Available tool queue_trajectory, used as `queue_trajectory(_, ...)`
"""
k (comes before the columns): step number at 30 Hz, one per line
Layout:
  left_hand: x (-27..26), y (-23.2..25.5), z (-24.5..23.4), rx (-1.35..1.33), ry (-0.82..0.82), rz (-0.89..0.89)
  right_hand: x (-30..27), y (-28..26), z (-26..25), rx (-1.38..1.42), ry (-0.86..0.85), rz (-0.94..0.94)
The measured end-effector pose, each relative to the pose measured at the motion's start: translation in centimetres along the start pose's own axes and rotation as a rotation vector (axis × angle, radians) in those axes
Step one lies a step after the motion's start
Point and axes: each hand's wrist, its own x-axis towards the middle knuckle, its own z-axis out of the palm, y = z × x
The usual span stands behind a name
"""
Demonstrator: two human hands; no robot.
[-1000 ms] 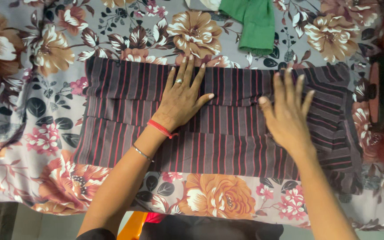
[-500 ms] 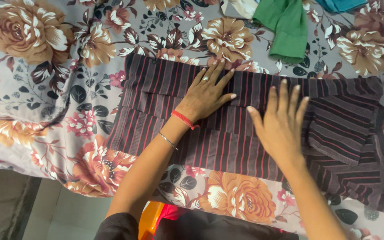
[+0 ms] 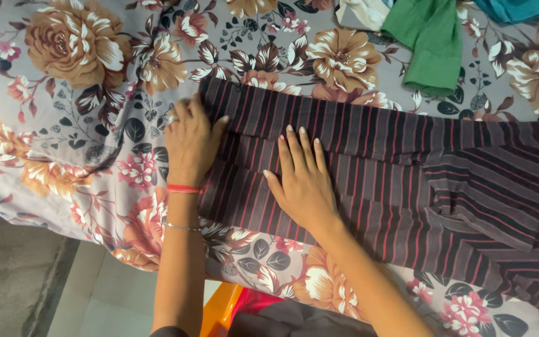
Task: The person smooths and folds a striped shirt and a pair of dark pants by hand on a bed, then places the folded shirt into an open red suitcase.
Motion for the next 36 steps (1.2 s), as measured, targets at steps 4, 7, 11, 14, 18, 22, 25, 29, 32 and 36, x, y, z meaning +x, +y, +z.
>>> queue_trajectory(4, -1.4, -1.1, 0.5, -0.017, 0.060, -0.092, -0.2, 0.3, 0.0, 0.061, 0.046, 0.014)
queue_trajectory(7, -1.3, -1.3, 1.4, -0.032, 0.058, -0.112, -0.3, 0.3, -0.2, 0.076, 0.056, 0.015)
queue_trajectory(11, -0.7, -2.0, 2.2, -0.048, -0.059, -0.205, -0.4, 0.4, -0.3, 0.099, 0.062, 0.020)
queue_trajectory(14, -0.4, -2.5, 2.1, -0.228, -0.091, -0.217, -0.5, 0.5, -0.3, 0.105, 0.070, 0.022)
queue_trajectory(18, 0.0, -0.4, 0.5, -0.482, 0.073, 0.015, -0.6, 0.6, -0.3, 0.160, 0.074, 0.051)
queue_trajectory(22, -0.8, 5.3, -3.0, -0.530, 0.012, 0.034, -1.0, 1.6, -0.4, 0.605, 0.165, 0.181)
queue_trajectory(25, -1.4, 11.0, -3.6, -0.404, 0.013, 0.125, -1.7, 3.2, -0.7, 1.046, 0.068, 0.583)
queue_trajectory(29, -3.1, 18.0, -2.2, -0.356, -0.161, 0.215, -1.8, 5.5, -0.5, 1.935, 0.235, 0.613)
queue_trajectory(32, -3.9, 21.0, -1.7, -0.538, -0.245, 0.280, -3.1, 7.6, -1.1, 2.130, 0.219, 0.836)
queue_trajectory(36, -3.1, 20.9, -2.7, -0.582, -0.318, 0.325, -3.2, 9.0, -0.4, 2.044, 0.279, 0.858)
